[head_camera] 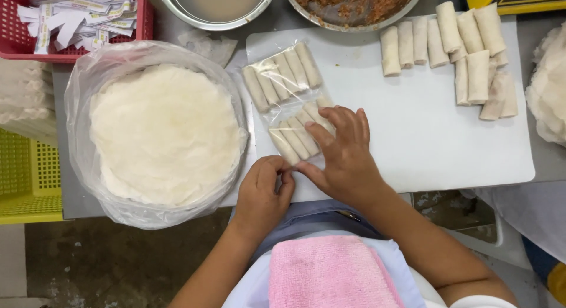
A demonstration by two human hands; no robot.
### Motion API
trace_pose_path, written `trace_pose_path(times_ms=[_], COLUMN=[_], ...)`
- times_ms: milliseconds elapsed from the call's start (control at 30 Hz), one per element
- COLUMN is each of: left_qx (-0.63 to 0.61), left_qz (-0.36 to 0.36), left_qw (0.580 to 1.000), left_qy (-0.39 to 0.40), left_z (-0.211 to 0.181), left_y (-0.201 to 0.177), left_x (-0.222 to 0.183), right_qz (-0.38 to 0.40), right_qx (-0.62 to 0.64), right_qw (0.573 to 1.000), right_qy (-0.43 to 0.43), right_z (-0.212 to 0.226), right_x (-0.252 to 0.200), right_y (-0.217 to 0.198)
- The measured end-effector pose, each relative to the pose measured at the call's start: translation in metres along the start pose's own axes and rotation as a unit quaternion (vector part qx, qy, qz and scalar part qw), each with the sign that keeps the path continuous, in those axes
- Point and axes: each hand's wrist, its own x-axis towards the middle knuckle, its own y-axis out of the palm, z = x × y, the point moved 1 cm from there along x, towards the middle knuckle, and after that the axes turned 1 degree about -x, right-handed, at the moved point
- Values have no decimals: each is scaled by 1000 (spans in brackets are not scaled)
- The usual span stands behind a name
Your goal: Packing pre-made spring rolls into plastic sleeves and rolling a new spring roll with filling.
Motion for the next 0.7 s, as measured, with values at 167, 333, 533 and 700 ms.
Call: trace_pose_path(times_ms=[167,333,533,700], left_qx=[-13,-28,-7,63], left_qz=[-40,-40,-6,-17], left_qw=[998,999,1000,996], left_qy=[39,23,17,63], left_z=[-3,4,-1,-8], left_y=[2,3,1,4], left_x=[1,-7,-1,5], right_qz=[-64,-14,-46,48], right_qx=[-34,61,-11,121], right_qw=[997,998,999,989], right_qy=[25,26,4,64], right_z=[-2,-8,-21,-10], right_x=[6,10,14,11], right_y=[9,-7,4,-35])
